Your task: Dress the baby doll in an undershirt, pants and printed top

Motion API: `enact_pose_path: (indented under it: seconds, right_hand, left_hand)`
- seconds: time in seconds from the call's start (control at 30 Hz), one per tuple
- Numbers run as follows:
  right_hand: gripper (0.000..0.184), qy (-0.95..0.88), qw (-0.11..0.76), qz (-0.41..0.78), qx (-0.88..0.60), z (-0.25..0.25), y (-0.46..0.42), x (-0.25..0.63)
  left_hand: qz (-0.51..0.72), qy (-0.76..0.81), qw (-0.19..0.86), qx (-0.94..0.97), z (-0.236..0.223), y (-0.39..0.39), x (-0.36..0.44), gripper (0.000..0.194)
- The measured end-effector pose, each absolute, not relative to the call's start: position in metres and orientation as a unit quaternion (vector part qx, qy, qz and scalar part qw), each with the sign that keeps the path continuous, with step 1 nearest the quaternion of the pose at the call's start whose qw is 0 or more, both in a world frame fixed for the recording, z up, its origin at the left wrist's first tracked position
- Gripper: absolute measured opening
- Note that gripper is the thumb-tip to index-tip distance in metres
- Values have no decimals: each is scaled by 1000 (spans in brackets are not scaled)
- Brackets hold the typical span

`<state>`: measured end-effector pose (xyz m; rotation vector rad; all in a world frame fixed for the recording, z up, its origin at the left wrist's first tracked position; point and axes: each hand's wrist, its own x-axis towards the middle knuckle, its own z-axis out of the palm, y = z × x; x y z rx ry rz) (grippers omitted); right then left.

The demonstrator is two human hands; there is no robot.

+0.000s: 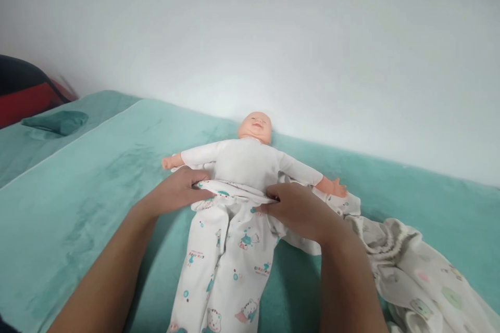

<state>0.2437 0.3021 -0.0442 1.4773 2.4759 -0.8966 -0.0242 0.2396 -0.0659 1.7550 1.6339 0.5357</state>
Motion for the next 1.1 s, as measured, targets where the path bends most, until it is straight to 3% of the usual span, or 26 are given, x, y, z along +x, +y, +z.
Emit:
enact_pose_path:
  seconds: [0.57,0.7,0.83,0.93,1.1]
  right_hand:
    - [41,819,14,-325,472,-50,304,245]
    - [47,806,3,-296,513,-57,296,244]
    - [51,786,-39,-353,506,-69,276,251]
    - [45,795,-91,-395,451,-79,252,260]
    - [34,803,-150,-328,475,-97,216,262]
  left_hand:
    - [238,608,359,667,-72,239,-26,33]
    - [230,590,418,652,-78,224,-31,49]
    - [239,550,482,638,-86,203,-34,74]
    - [264,556,432,659,-93,194,-31,63]
    - [335,534,300,716,-108,186,-23,32]
